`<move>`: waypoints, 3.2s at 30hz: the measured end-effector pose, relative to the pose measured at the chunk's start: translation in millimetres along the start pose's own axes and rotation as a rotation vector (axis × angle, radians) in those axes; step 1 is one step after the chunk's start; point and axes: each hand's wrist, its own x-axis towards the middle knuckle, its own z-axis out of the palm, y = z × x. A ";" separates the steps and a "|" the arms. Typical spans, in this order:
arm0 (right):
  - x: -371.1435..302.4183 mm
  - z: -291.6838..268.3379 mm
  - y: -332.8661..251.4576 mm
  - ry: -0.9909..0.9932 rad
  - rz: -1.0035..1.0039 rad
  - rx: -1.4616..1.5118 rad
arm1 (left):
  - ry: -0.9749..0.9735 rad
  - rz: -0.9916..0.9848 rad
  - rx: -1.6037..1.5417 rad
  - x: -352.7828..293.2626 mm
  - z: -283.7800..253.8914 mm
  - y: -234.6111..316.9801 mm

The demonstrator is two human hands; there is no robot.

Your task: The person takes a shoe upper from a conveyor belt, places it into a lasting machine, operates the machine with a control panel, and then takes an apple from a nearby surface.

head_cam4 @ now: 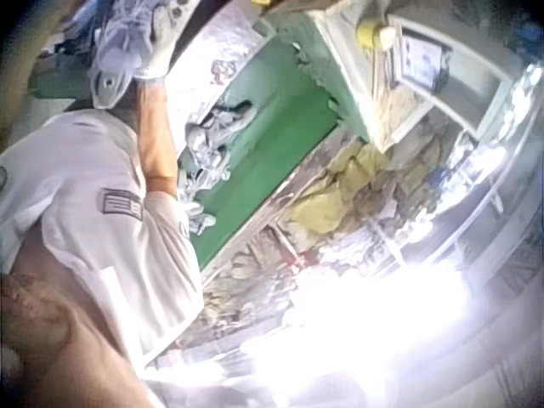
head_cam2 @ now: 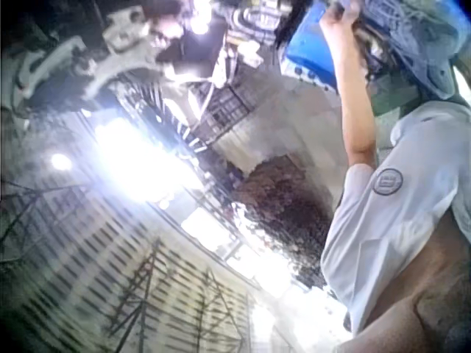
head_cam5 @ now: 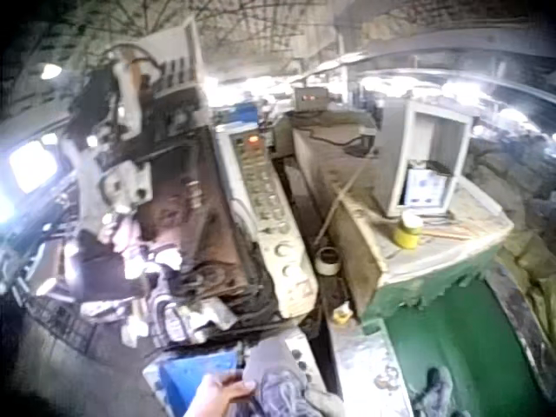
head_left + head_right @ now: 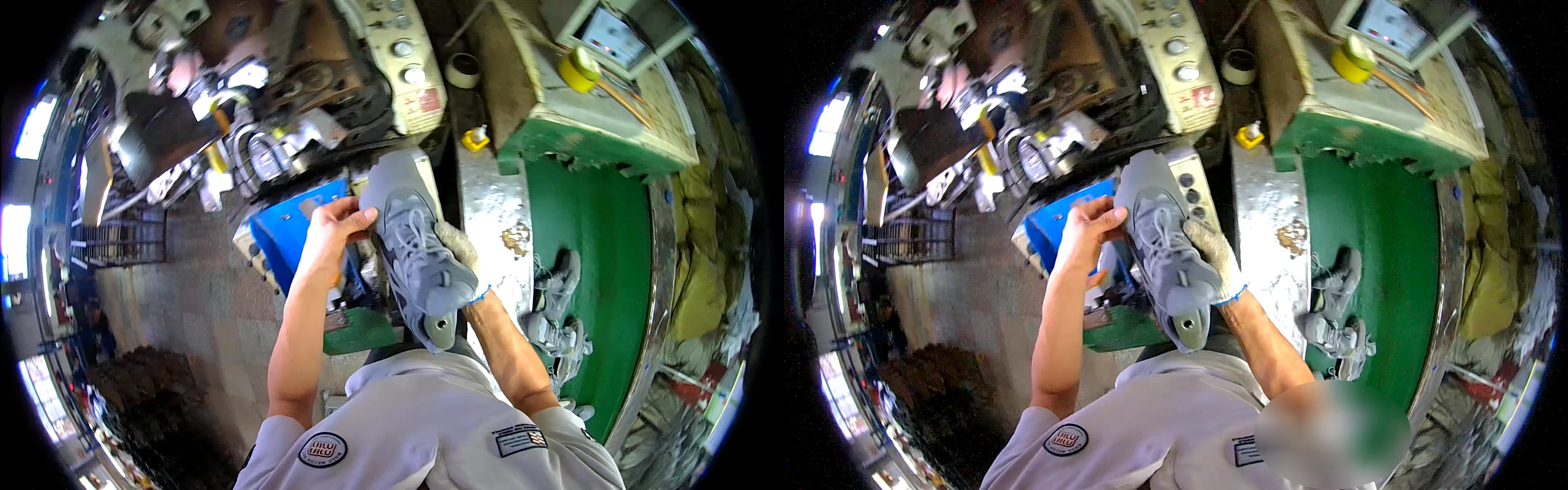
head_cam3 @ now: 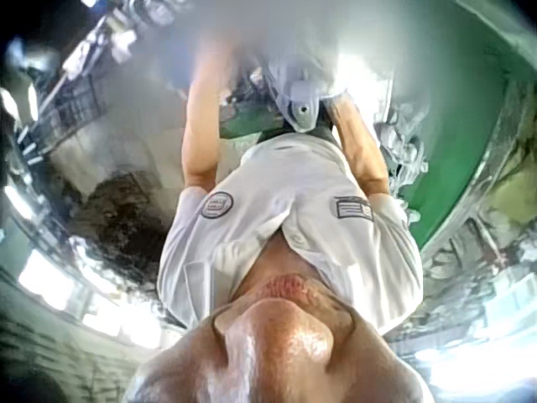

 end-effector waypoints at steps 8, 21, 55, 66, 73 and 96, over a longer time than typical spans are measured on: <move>78.4 79.2 54.7 0.134 -0.021 -0.269 | 0.381 0.090 -0.210 -16.4 -103.8 -11.4; 180.1 153.9 98.1 0.046 -0.157 -0.229 | 0.609 0.475 -0.509 6.1 -154.0 -3.9; 201.7 88.0 136.2 0.010 -0.955 -1.561 | 0.439 0.628 0.065 27.3 -145.4 -68.5; 108.8 9.4 65.7 0.181 -0.212 -0.338 | 0.519 -0.025 -0.079 -46.8 -153.6 -254.6; 19.4 -11.4 65.3 0.502 -0.233 -0.577 | 0.471 0.205 0.550 -37.2 -156.3 -436.0; 17.6 41.7 101.1 0.193 -0.143 -0.741 | 0.850 -0.173 0.638 -95.5 -124.1 -290.1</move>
